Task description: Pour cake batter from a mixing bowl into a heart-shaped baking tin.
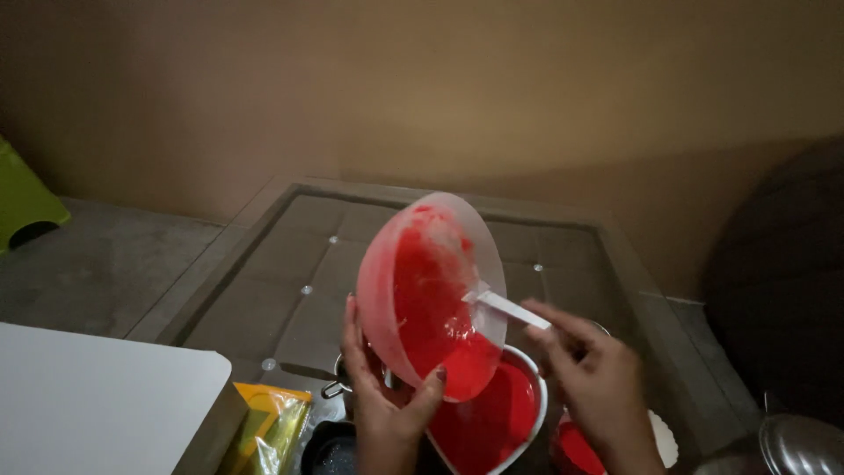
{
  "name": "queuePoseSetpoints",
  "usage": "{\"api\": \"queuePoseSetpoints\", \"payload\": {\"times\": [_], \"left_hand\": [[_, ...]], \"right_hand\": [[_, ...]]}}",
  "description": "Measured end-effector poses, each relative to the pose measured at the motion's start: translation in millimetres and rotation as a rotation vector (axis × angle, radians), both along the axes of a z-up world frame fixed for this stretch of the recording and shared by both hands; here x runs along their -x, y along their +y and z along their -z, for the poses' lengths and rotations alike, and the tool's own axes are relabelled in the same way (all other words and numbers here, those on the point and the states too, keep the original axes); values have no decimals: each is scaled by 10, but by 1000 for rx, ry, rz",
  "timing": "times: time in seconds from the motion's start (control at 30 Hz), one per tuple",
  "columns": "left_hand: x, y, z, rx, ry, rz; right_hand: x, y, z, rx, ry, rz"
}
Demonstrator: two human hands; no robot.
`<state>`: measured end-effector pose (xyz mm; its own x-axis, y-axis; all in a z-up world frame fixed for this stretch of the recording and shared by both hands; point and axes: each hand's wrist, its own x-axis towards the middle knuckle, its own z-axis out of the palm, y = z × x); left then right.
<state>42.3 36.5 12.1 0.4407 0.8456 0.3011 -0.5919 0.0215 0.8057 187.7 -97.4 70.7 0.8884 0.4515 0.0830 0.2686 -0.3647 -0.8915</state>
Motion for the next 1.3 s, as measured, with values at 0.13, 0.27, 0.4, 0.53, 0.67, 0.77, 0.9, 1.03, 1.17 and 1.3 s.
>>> {"api": "queuePoseSetpoints", "payload": {"times": [0.13,0.27,0.4,0.53,0.67,0.77,0.9,1.03,1.17,1.3], "left_hand": [[-22,73,84,-80,-14,39],[-57,139,171,-150,1,56],[-18,121,137,-99,-44,190],[1,149,144,-65,-80,231],[92,197,97,-120,-32,240],[113,177,8,-138,54,236],[106,102,-28,-137,115,239],[82,161,41,-130,85,257],[92,105,-64,-314,150,11],[121,81,-146,-391,233,-99]], "right_hand": [[-34,-10,35,154,-137,181],[-217,-60,276,267,-5,-28],[-155,88,126,-192,392,-23],[-316,57,134,-236,123,-243],[-470,-117,152,148,-65,-314],[-350,-122,15,31,-107,-165],[-589,-143,390,38,-206,-198],[-702,-264,401,126,-247,-334],[-618,-202,443,-46,-130,-71],[-593,-124,646,160,199,-154]]}}
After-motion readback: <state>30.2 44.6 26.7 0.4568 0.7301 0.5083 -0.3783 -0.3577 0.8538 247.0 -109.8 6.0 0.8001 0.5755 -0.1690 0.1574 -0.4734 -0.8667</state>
